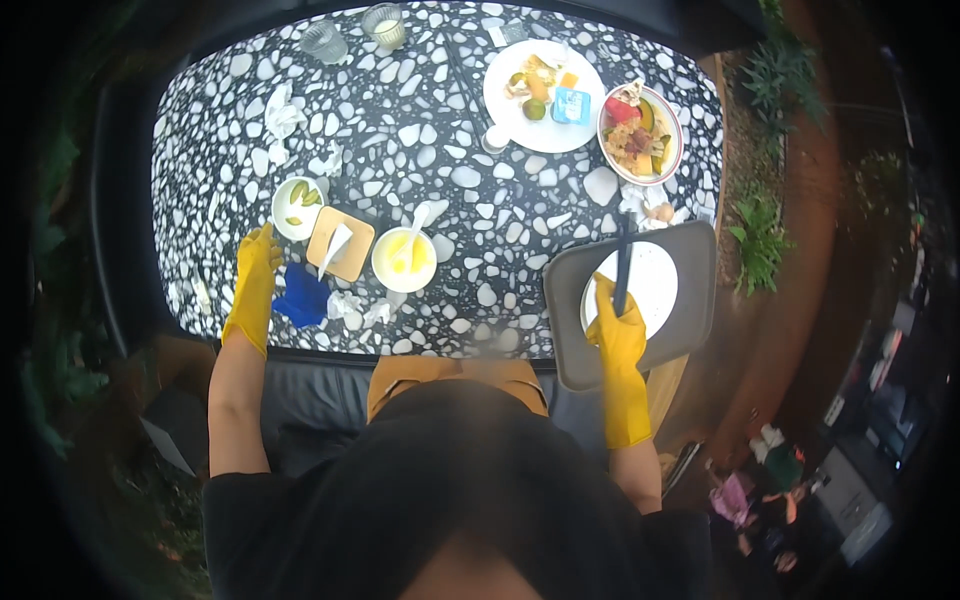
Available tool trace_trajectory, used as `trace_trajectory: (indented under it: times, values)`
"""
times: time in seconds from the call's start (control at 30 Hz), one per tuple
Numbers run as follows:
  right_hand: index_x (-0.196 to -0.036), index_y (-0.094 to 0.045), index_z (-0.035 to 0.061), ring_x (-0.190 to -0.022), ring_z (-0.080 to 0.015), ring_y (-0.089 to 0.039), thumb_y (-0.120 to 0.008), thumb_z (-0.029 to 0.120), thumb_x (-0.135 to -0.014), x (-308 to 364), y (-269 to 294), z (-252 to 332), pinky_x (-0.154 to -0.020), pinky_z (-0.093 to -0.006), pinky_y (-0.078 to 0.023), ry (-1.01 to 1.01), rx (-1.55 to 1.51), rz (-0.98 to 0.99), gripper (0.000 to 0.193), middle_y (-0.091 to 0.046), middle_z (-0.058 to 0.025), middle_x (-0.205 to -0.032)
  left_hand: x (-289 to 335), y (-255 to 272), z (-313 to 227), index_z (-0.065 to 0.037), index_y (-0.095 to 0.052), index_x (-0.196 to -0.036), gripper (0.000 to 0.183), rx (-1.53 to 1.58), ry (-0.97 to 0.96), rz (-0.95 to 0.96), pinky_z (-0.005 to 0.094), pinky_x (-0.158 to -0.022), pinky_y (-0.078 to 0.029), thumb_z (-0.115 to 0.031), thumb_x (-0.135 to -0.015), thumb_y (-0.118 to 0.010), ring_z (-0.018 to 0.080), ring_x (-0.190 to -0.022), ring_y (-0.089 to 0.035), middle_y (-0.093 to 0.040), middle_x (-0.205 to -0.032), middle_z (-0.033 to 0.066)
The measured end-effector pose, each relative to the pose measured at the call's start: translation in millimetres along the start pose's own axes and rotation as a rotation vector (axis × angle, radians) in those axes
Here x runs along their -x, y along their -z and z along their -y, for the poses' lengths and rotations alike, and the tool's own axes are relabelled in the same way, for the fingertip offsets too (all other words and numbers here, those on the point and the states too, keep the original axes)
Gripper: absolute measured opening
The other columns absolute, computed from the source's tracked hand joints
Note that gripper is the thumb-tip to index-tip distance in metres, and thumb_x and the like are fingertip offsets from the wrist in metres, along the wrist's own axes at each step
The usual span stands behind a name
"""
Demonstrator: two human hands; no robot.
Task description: The person wears gloves, carries a tray to a dining table, and clears leftover food and dishes into a bowl and onto the tray. They then wipe the table surface with a blue cloth before carrying the tray back to the kitchen sink area.
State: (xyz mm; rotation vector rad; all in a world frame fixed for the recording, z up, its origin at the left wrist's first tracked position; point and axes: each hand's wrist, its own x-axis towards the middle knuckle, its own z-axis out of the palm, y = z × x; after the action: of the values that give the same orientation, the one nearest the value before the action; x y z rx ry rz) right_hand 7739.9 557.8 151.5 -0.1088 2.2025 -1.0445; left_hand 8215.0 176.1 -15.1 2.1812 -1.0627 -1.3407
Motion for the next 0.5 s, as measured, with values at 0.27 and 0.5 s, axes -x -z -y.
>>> trace_trajectory:
  times: [0.27,0.5]
  values:
    - [-0.116,-0.072,0.0082,-0.043,-0.009,-0.051,-0.066,0.03,-0.096,57.2,-28.2,16.9,-0.046,-0.0218,-0.038,-0.137,0.153,-0.1,0.03,-0.056,-0.0019,-0.054,-39.2,-72.7,-28.5,0.001,-0.049,-0.125,0.042,0.103,0.166,0.136,0.0537,-0.066,-0.063,0.006,-0.086,-0.064,0.0375,-0.089,-0.07,-0.064,-0.109,0.0236]
    - [-0.125,-0.066,0.0138,-0.051,-0.0102,-0.057,-0.055,0.045,-0.099,49.6,-36.2,118.7,-0.051,-0.0222,-0.043,-0.127,0.238,0.261,0.042,-0.062,-0.0017,-0.063,24.2,-72.8,-148.1,-0.001,-0.048,-0.132,0.058,0.251,-0.249,0.472,0.0518,-0.076,-0.063,0.014,-0.076,-0.055,0.0374,-0.097,-0.07,-0.064,-0.115,0.0235]
